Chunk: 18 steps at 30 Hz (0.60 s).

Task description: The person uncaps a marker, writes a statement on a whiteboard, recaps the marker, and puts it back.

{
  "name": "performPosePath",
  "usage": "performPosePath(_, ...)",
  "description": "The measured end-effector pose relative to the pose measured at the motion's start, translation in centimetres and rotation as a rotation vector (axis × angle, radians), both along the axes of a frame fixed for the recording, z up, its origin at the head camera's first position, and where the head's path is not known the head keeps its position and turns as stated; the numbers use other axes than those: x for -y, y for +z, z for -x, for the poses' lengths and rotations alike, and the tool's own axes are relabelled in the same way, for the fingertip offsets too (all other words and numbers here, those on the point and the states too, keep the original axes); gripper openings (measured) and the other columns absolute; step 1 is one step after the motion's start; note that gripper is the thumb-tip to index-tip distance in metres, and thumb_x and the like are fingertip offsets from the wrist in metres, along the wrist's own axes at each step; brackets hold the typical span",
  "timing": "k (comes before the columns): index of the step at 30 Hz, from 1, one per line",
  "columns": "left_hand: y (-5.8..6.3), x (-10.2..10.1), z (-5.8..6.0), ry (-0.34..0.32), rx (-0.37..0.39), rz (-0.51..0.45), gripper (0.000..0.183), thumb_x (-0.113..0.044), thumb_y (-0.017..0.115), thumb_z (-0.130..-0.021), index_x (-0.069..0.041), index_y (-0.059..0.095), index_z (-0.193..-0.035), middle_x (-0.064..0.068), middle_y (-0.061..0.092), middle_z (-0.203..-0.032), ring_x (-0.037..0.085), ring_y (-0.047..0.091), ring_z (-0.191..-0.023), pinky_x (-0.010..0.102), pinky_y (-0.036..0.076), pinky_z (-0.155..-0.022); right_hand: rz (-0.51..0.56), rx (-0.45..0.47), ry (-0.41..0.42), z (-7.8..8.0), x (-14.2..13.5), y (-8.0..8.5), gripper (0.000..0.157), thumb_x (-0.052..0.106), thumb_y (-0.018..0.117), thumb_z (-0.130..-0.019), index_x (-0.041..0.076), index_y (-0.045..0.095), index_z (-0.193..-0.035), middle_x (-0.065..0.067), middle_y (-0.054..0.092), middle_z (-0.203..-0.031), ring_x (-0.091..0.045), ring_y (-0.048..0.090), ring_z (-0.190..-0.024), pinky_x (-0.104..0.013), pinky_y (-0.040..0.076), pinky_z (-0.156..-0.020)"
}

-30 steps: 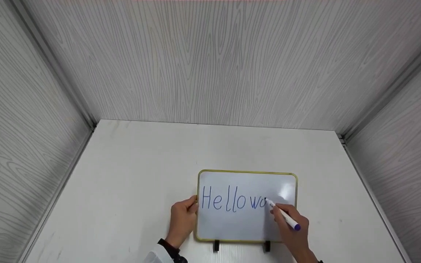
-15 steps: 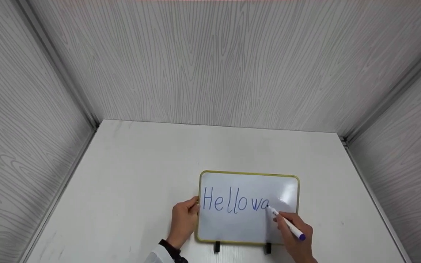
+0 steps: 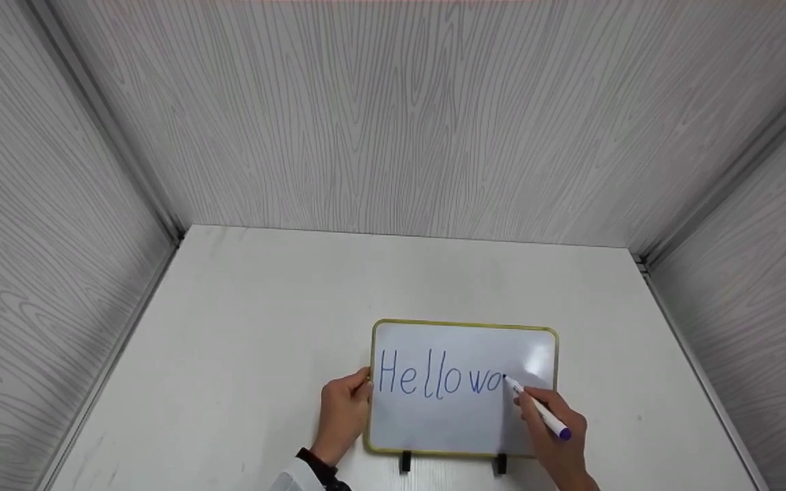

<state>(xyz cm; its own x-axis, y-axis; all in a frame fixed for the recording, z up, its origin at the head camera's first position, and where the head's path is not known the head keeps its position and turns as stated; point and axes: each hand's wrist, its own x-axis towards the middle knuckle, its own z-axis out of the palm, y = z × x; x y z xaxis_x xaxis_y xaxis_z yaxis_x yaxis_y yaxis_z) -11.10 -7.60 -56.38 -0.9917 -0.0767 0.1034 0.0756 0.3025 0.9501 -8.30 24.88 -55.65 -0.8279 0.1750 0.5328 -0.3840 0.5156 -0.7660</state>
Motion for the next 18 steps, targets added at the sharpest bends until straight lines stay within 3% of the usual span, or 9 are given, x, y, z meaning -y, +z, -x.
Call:
performPosePath(8,-0.1,-0.1,0.0,0.011,-0.032,0.023,0.031,0.017,0.064,-0.091,0.017,0.067,-0.122,0.03,0.07,-0.12,0.04,0.067,-0.116,0.048,0.057,-0.093,-0.014,-0.018,-0.017,0.1,-0.4,0.0,0.022,-0.02,0.072,-0.082,-0.002,0.076,-0.094,-0.01,0.076,-0.08,-0.02,0.069,-0.061,-0.015,0.052,-0.057)
performPosePath(18,0.0,0.0,0.0,0.009,-0.036,0.008,0.031,0.016,0.064,-0.092,0.017,0.067,-0.122,0.03,0.071,-0.119,0.041,0.068,-0.116,0.049,0.056,-0.093,0.035,0.103,-0.047,-1.7,0.0,-0.5,0.021,-0.017,0.073,-0.085,0.004,0.076,-0.09,-0.002,0.075,-0.078,-0.014,0.067,-0.061,-0.018,0.051,-0.055)
